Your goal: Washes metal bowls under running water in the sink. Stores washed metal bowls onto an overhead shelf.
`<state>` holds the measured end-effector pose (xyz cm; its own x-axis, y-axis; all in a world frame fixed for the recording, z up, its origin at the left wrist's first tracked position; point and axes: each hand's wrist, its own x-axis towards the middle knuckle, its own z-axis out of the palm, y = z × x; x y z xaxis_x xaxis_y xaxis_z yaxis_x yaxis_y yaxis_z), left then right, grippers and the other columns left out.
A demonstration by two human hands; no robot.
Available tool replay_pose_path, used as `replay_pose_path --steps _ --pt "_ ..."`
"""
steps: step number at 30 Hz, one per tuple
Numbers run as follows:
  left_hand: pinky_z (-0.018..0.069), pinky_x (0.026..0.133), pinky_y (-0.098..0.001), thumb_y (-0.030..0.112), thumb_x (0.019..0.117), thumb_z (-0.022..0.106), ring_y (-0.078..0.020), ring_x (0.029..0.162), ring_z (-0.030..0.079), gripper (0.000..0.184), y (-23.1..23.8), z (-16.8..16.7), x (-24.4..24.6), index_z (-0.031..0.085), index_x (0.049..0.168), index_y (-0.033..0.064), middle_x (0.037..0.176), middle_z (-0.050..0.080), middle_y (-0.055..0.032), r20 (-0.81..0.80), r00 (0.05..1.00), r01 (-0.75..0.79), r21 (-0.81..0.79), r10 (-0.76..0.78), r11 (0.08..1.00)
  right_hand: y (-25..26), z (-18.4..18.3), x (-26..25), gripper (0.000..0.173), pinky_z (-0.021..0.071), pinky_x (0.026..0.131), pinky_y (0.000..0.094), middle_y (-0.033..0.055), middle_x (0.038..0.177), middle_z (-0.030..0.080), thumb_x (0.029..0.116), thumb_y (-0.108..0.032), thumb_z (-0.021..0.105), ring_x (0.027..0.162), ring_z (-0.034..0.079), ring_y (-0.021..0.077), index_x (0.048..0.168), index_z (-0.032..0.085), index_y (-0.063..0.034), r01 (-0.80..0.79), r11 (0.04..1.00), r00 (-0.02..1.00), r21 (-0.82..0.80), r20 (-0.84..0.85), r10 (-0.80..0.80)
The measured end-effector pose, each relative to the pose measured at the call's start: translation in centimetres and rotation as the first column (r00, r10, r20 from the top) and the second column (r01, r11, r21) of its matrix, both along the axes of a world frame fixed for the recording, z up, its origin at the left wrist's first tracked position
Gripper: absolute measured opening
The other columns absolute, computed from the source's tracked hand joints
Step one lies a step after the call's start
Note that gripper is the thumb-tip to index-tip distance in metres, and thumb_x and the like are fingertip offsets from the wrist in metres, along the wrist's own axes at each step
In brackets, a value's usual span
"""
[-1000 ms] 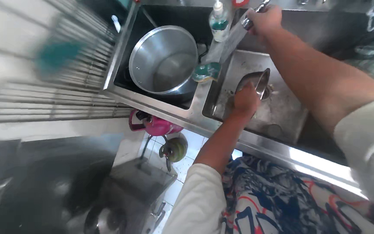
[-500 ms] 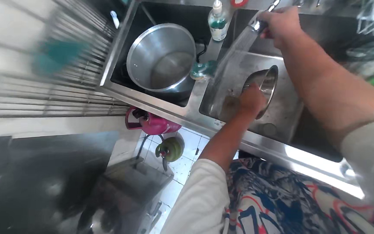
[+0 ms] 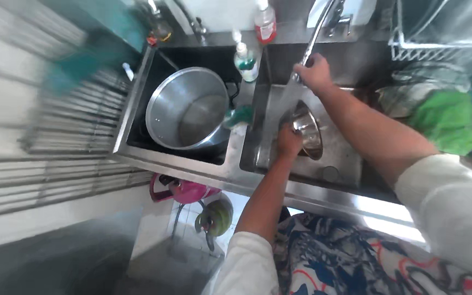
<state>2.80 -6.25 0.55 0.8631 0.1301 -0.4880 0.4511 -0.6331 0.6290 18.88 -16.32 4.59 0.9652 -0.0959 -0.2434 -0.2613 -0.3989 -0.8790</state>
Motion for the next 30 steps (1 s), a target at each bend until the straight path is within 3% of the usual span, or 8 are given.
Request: replay_pose_path --steps 6,9,11,14,17,22,25,30 --pt "0.0541 0.094 -0.0504 0.019 0.1025 0.061 -0.0336 0.105 0.066 0.033 1.2 -2.3 1.9 0.060 0.126 -0.0045 0.114 0.066 -0.0247 -0.014 0.990 -0.138 -0.194 0.138 0.971 -3.5 -2.6 -3.1 0.051 0.0560 0.083 0.0411 0.0186 0.109 0.063 0.0929 -0.016 0.072 0.091 0.064 0.0228 0.135 0.050 0.0037 -0.027 0.964 0.983 0.266 0.180 -0.022" --pt "0.0535 0.090 -0.0458 0.013 0.1023 0.059 -0.0299 0.101 0.063 0.030 1.0 -3.6 2.2 0.058 0.125 -0.0069 0.113 0.064 -0.0238 -0.027 0.958 -0.276 -0.341 0.284 0.899 -3.4 -4.7 -5.0 0.058 0.0585 0.087 0.0347 0.0106 0.120 0.063 0.0934 -0.003 0.066 0.099 0.066 0.0157 0.146 0.041 -0.0046 -0.071 0.736 0.994 0.674 -0.011 0.106" --pt "0.0538 0.090 -0.0448 0.011 0.1021 0.059 -0.0294 0.103 0.063 0.033 0.9 -4.0 2.3 0.056 0.129 -0.0071 0.116 0.063 -0.0242 -0.064 0.931 -0.354 -0.390 0.359 0.850 -2.1 -6.3 -5.8 0.029 0.0580 0.071 0.0275 0.0028 0.096 0.068 0.1005 -0.007 0.059 0.076 0.065 0.0096 0.129 0.057 -0.0036 -0.022 0.625 0.944 0.781 -0.190 0.270" --pt "0.0559 0.080 -0.0404 0.009 0.1019 0.059 -0.0254 0.089 0.063 0.027 1.2 -3.6 2.2 0.058 0.124 -0.0076 0.106 0.063 -0.0212 -0.093 0.912 -0.404 -0.378 0.401 0.833 1.5 -6.0 -5.8 0.037 0.0402 0.047 0.0186 -0.0057 0.063 0.045 0.1092 -0.044 0.048 0.047 0.042 0.0033 0.095 0.058 -0.0112 0.032 0.853 0.858 0.522 -0.451 0.244" --pt "0.0575 0.075 -0.0401 0.007 0.1005 0.060 -0.0249 0.084 0.065 0.026 2.1 -3.1 1.9 0.058 0.122 -0.0070 0.103 0.063 -0.0209 -0.087 0.907 -0.414 -0.363 0.412 0.835 0.2 -9.8 -3.3 0.037 0.0534 0.096 0.0465 0.0196 0.116 0.068 0.1083 -0.027 0.054 0.103 0.066 0.0279 0.129 0.064 0.0027 -0.136 0.974 0.916 0.182 -0.351 0.193" --pt "0.0588 0.077 -0.0409 0.001 0.1004 0.058 -0.0259 0.090 0.066 0.029 3.1 -1.3 1.8 0.055 0.127 -0.0083 0.108 0.064 -0.0229 -0.086 0.880 -0.455 -0.440 0.468 0.774 -7.4 -7.8 3.5 0.044 0.0519 0.085 0.0535 0.0264 0.115 0.064 0.1058 -0.032 0.056 0.095 0.063 0.0347 0.125 0.062 0.0067 0.219 0.971 0.943 0.093 -0.274 -0.187" --pt "0.0590 0.074 -0.0399 0.001 0.1003 0.058 -0.0242 0.086 0.066 0.026 3.3 -1.0 1.4 0.055 0.125 -0.0079 0.105 0.063 -0.0209 -0.095 0.881 -0.453 -0.448 0.463 0.771 -9.9 -5.4 9.2 0.047 0.0511 0.096 0.0557 0.0293 0.131 0.059 0.1103 -0.028 0.041 0.112 0.063 0.0396 0.139 0.053 0.0082 0.327 0.938 0.940 0.114 -0.140 -0.311" --pt "0.0583 0.067 -0.0348 0.002 0.0993 0.059 -0.0201 0.076 0.065 0.022 3.4 -0.6 0.4 0.056 0.120 -0.0071 0.096 0.063 -0.0172 -0.144 0.864 -0.493 -0.436 0.483 0.753 -9.4 -1.8 14.0 0.055 0.0422 0.114 0.0519 0.0309 0.148 0.050 0.1056 -0.022 0.052 0.138 0.051 0.0389 0.146 0.043 0.0141 0.309 0.948 0.943 -0.083 -0.105 -0.316"
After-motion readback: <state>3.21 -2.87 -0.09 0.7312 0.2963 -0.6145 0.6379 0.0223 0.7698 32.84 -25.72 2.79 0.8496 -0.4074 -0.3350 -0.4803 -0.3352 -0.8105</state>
